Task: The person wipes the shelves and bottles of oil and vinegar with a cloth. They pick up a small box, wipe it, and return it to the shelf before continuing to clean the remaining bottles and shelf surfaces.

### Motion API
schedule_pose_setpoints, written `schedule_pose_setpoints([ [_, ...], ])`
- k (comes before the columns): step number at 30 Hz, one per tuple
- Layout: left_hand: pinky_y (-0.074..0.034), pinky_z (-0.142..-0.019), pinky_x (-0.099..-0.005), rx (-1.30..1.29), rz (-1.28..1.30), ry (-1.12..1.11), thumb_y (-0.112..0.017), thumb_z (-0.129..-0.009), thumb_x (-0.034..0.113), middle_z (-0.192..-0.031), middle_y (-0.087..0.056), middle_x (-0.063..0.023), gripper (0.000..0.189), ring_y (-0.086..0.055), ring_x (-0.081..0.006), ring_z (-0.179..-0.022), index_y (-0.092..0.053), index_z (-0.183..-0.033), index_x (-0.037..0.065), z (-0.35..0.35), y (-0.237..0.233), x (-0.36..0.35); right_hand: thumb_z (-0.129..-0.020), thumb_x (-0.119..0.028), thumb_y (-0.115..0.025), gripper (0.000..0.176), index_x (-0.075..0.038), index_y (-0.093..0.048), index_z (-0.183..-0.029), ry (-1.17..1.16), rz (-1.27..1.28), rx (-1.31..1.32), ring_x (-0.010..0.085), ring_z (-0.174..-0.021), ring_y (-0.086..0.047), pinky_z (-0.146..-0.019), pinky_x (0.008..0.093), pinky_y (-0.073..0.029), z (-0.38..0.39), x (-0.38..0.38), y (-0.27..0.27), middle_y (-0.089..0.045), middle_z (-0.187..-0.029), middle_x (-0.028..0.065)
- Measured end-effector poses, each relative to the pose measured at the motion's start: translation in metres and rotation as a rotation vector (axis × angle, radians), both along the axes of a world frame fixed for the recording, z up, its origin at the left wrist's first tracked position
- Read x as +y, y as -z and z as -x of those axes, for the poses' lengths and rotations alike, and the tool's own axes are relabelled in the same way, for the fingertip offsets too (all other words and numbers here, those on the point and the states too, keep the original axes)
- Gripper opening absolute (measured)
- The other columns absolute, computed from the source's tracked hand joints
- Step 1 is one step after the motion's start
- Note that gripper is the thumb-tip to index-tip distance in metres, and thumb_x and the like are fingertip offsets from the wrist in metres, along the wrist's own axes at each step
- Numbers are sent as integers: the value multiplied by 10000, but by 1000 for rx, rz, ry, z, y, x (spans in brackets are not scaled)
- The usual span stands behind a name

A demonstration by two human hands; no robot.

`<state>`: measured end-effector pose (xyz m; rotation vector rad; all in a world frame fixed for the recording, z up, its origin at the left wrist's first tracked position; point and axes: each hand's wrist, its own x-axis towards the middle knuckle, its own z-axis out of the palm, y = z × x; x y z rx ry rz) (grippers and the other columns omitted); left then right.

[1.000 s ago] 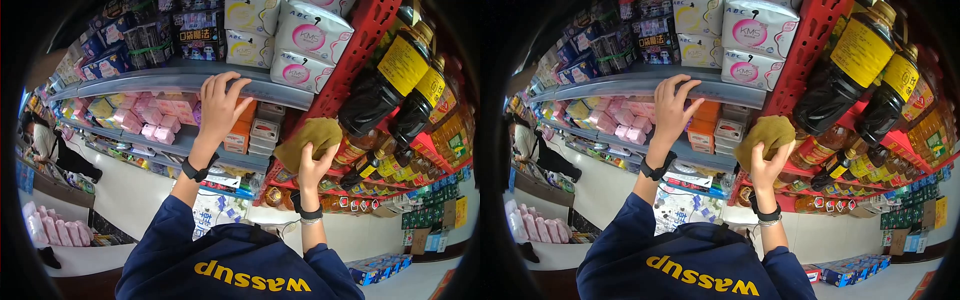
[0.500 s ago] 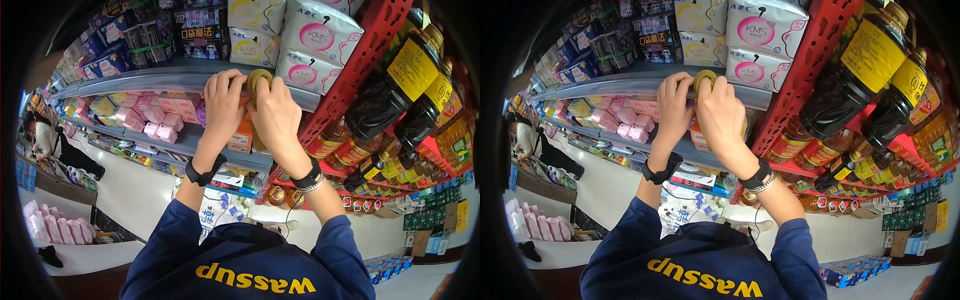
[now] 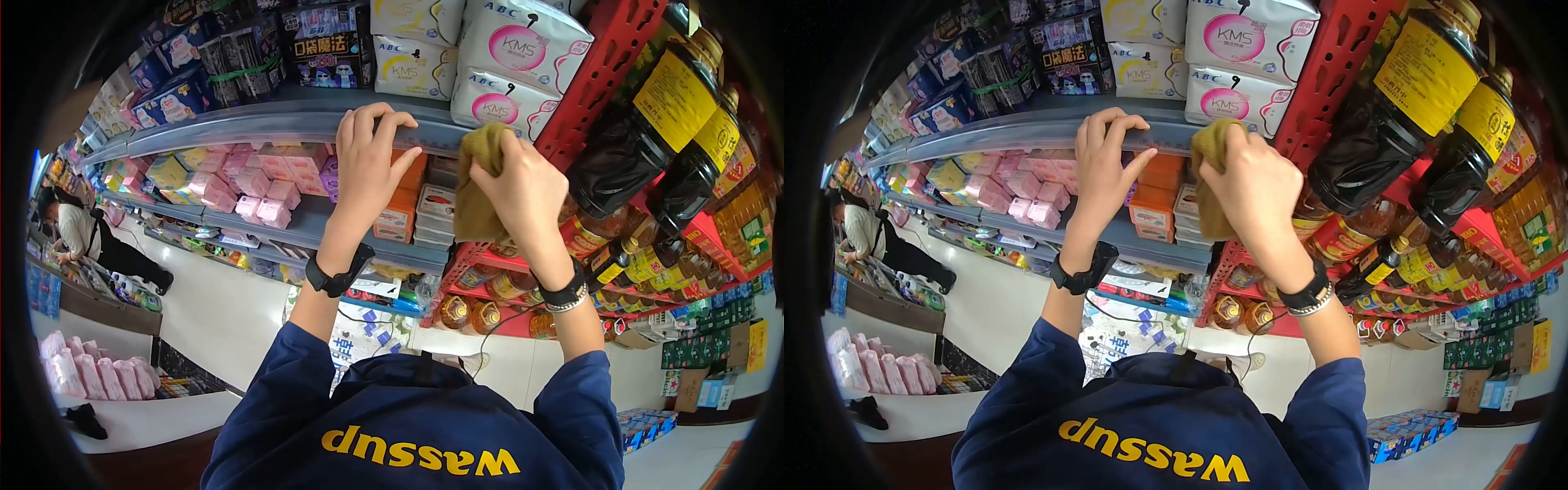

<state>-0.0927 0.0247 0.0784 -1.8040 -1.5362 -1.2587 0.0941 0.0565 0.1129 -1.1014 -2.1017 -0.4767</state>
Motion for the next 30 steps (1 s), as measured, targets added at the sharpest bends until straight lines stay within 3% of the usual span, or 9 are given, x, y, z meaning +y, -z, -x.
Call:
schedule_pose_setpoints([
  [8, -317, -877, -388, -9, -9, 29, -698, -675, 172, -1010, -452, -72, 342, -412, -284, -988, -534, -969, 110, 1, 2, 1, -636, -260, -704, 300, -75, -509, -768, 199, -103, 107, 216, -621, -594, -476, 314, -449, -24, -9, 17, -558, -713, 52],
  [14, -313, -887, -404, -7, -17, 36, -701, -673, 159, -1015, -445, -76, 363, -405, -296, -994, -522, -985, 112, 0, 3, 2, -643, -224, -705, 267, -70, -515, -751, 190, -208, 223, 236, -582, -560, -472, 324, -436, -46, -7, 51, -527, -699, 55],
  [19, -309, -893, -414, -3, -17, 29, -700, -673, 152, -1017, -442, -75, 363, -399, -302, -1000, -516, -984, 115, -2, 3, 2, -655, -163, -702, 253, -44, -485, -707, 96, -106, 352, 268, -551, -531, -461, 328, -411, -60, -28, 75, -496, -676, 83],
  [21, -282, -975, -467, 17, -17, -2, -692, -682, 136, -981, -437, -66, 336, -419, -273, -999, -515, -967, 126, -4, 2, 0, -663, -158, -701, 257, -35, -483, -718, 71, -50, 388, 283, -567, -533, -482, 342, -420, -65, -34, 87, -496, -680, 89],
  [30, -299, -904, -427, 63, -33, -29, -681, -700, 168, -1046, -433, -78, 335, -388, -314, -1027, -510, -984, 126, -5, 4, 0, -667, -131, -695, 249, -18, -499, -770, 65, 142, 496, 302, -622, -544, -531, 341, -432, -81, -60, 143, -515, -722, 112],
])
